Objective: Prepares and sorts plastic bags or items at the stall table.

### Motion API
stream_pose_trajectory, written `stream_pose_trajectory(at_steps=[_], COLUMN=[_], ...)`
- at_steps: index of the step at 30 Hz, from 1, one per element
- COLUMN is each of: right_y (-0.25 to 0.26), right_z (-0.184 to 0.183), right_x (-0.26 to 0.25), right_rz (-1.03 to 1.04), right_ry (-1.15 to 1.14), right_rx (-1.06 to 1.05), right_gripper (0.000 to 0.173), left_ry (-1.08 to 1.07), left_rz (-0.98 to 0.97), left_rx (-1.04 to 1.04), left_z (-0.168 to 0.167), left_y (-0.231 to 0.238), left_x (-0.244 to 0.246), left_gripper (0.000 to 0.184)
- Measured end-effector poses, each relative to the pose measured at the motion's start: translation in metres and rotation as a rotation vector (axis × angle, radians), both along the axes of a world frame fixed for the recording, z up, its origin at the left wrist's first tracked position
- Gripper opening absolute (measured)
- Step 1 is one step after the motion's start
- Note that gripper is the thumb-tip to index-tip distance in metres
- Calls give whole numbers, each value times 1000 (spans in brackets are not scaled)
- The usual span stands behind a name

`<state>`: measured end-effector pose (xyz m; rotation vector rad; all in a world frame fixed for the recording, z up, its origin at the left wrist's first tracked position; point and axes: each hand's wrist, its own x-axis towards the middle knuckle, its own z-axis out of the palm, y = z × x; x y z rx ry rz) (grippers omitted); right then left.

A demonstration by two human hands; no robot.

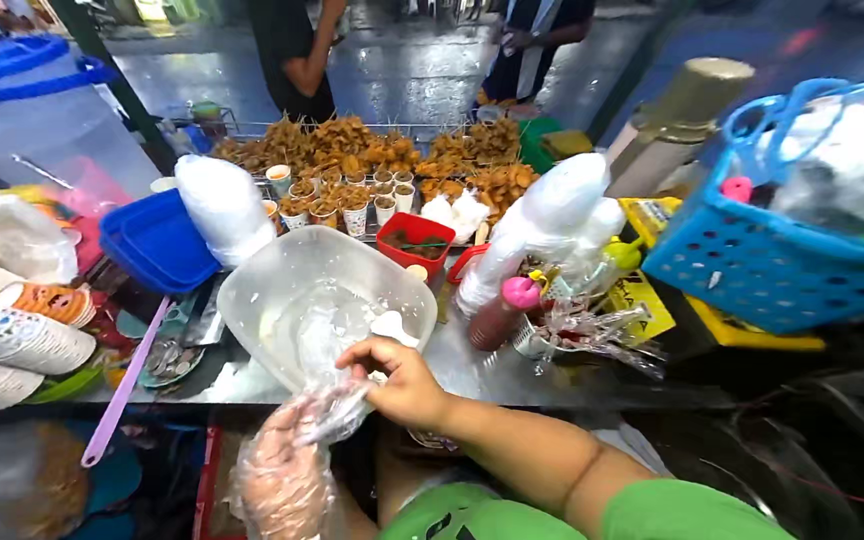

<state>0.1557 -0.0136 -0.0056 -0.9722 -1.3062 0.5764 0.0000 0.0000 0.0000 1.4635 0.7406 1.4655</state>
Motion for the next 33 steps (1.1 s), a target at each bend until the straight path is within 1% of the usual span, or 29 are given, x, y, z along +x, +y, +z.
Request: stream_pose_trajectory(at_steps=[1, 2, 3, 4, 5, 6, 7, 8, 9, 10, 11, 13, 15, 16, 18, 19, 20, 21, 23, 24, 27, 29, 31, 33], right_y=[3, 5, 5, 3, 1, -3, -5, -6, -6, -5, -1, 14, 36, 49, 69, 76, 81, 84, 87, 88, 92, 105, 123, 139], right_z=[-1, -2, 0, 3, 6, 8, 8, 8, 8, 10, 14, 24, 26, 23, 15, 12, 8, 4, 4, 7, 13, 10, 7, 2], right_x=[4, 8, 9, 9, 9, 9, 9, 9, 12, 17, 24, 47, 71, 79, 81, 76, 72, 69, 66, 67, 76, 83, 84, 86], right_rz=[-39, -44, -4, 72, 166, 282, 388, 456, 480, 448, 374, 165, -10, -52, -35, 8, 58, 102, 155, 157, 51, -6, 26, 119], right_ry=[100, 228, 382, 534, 658, 713, 692, 620, 490, 339, 169, -203, -603, -790, -1093, -1189, -1265, -1318, -1373, -1390, -1366, -1370, -1396, -1444], right_rx=[-79, -170, -265, -363, -445, -480, -461, -407, -341, -290, -270, -336, -502, -625, -924, -1052, -1143, -1187, -1207, -1207, -1121, -1045, -1039, -1010], right_gripper=[19, 15, 15, 19, 22, 26, 27, 25, 24, 22, 22, 27, 31, 35, 47, 49, 47, 40, 27, 25, 21, 18, 20, 24], left_ry=[-91, -163, -161, -81, 62, 159, 244, 336, 447, 547, 620, 692, 735, 748, 748, 740, 725, 711, 733, 757, 850, 882, 924, 926], left_rz=[-107, -234, -344, -397, -382, -293, -142, 35, 176, 274, 323, 341, 387, 411, 411, 374, 326, 288, 266, 272, 271, 264, 271, 322], left_rx=[-58, -112, -128, -82, 30, 125, 204, 275, 342, 410, 444, 430, 364, 332, 255, 207, 158, 119, 100, 115, 122, 117, 92, 90], left_z=[0, 0, -2, -6, -12, -17, -19, -18, -18, -17, -16, -14, -11, -9, -7, -5, -5, -4, -4, -3, -6, -16, -26, -34], left_y=[2, 4, 8, 12, 19, 23, 24, 26, 28, 32, 35, 43, 53, 58, 68, 72, 75, 77, 83, 86, 98, 110, 118, 120], left_x=[-6, -12, -18, -22, -25, -27, -27, -23, -20, -17, -16, -20, -25, -26, -26, -23, -20, -15, -5, 0, 12, 18, 24, 29], left_gripper=[23, 26, 26, 25, 17, 13, 11, 8, 6, 6, 7, 14, 22, 25, 26, 29, 31, 33, 35, 36, 36, 36, 35, 33])
